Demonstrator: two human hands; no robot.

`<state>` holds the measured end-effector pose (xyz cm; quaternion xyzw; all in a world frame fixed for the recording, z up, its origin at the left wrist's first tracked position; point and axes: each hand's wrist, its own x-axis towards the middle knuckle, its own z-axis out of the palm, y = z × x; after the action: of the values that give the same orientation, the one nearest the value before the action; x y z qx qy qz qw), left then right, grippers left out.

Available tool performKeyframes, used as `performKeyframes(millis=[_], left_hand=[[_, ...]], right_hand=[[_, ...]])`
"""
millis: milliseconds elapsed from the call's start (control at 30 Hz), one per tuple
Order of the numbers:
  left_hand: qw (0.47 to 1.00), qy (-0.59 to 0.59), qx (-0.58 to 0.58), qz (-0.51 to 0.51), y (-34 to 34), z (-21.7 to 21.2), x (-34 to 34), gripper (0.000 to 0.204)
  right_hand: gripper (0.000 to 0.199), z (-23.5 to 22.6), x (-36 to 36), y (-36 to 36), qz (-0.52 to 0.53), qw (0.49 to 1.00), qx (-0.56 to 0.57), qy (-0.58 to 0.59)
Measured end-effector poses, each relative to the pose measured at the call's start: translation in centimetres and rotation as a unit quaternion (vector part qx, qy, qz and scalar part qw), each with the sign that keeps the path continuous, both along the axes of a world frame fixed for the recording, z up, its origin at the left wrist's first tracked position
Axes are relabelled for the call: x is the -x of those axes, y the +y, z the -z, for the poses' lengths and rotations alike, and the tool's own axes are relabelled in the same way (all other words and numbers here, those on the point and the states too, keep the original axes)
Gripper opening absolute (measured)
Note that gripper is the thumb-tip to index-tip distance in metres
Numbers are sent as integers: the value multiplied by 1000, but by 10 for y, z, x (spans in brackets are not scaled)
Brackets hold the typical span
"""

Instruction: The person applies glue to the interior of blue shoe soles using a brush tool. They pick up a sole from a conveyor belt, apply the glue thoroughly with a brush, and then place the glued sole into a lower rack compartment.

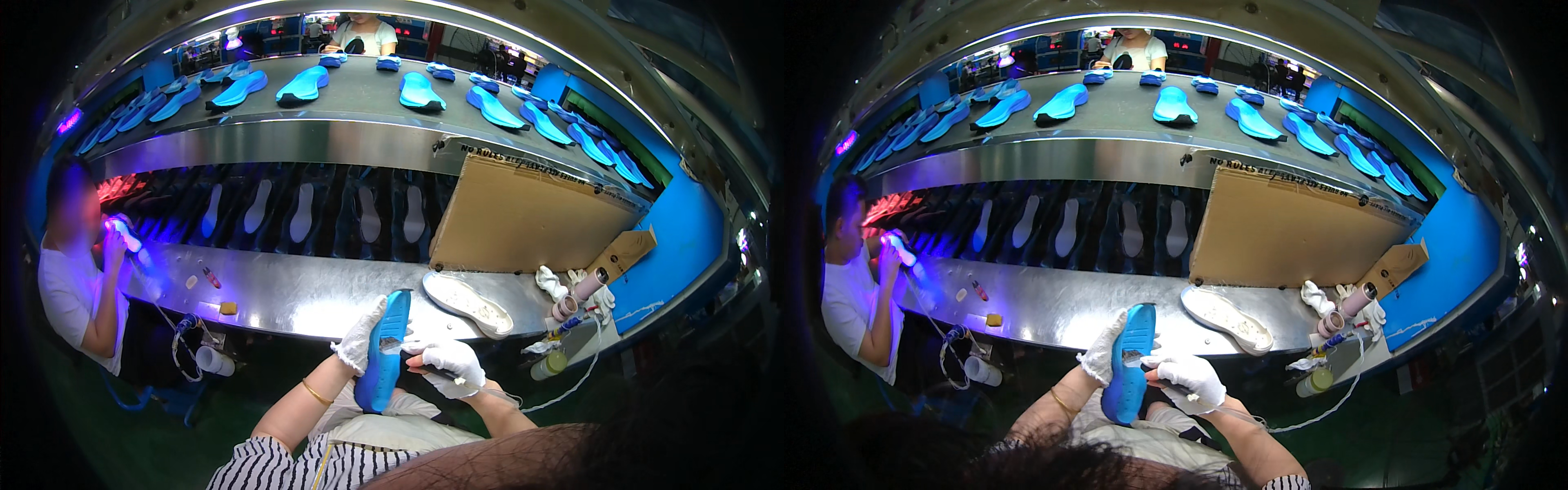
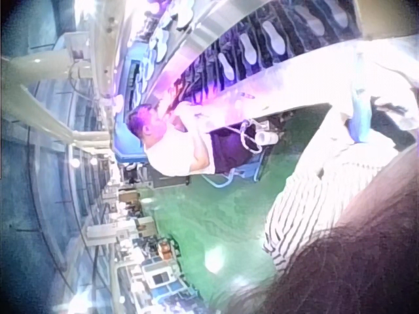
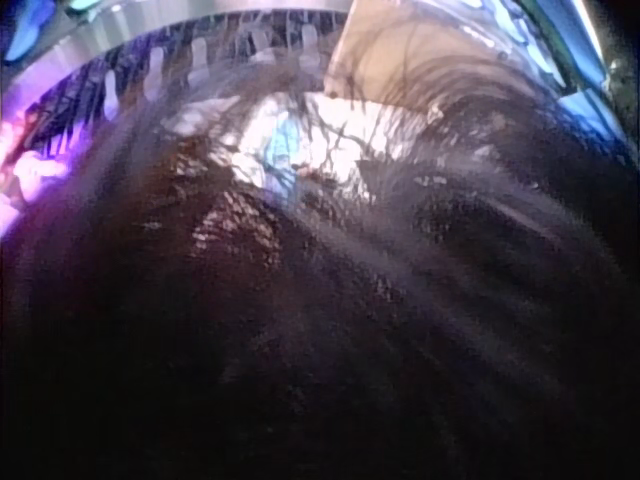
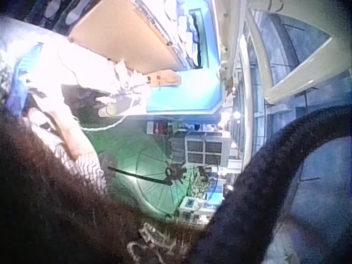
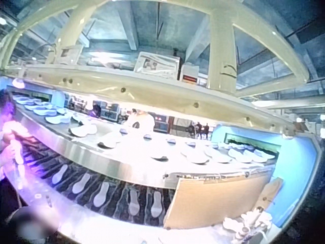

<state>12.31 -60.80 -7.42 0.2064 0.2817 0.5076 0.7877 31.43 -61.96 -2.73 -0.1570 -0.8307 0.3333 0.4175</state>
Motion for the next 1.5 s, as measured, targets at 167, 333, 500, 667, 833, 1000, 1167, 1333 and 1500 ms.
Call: performKeyframes(millis=[167, 333, 500, 667, 833, 1000, 1167, 1333, 1500], left_hand=[[970, 222, -84, -53, 4, -5, 6, 43], [900, 382, -178, -109, 9, -14, 7, 43], [837, 476, -244, -112, 6, -32, 6, 43], [824, 514, -222, -91, 7, -39, 5, 39], [818, 515, -231, -109, 6, -38, 4, 40], [775, 537, -294, -155, 5, -48, 3, 34], [763, 535, -302, -202, 12, -45, 2, 29], [713, 553, -230, -364, 29, -22, 47, 38], [961, 107, -167, -193, 16, -10, 48, 40]], right_hand=[[20, -5, 0, -2, -18, 982, 186, -30], [24, 0, 1, 5, 2, 999, 42, -33], [22, -1, 0, 5, 10, 999, 30, -20], [23, 5, -6, 5, 37, 996, -70, -42], [26, 8, -4, 3, 63, 995, -71, -1], [23, 19, -4, -1, 87, 995, -29, 28], [24, 14, -4, -3, 96, 995, -27, 12], [27, 6, -17, -9, 91, 992, 12, 85], [25, 15, -13, -3, 73, 985, 81, 134]])
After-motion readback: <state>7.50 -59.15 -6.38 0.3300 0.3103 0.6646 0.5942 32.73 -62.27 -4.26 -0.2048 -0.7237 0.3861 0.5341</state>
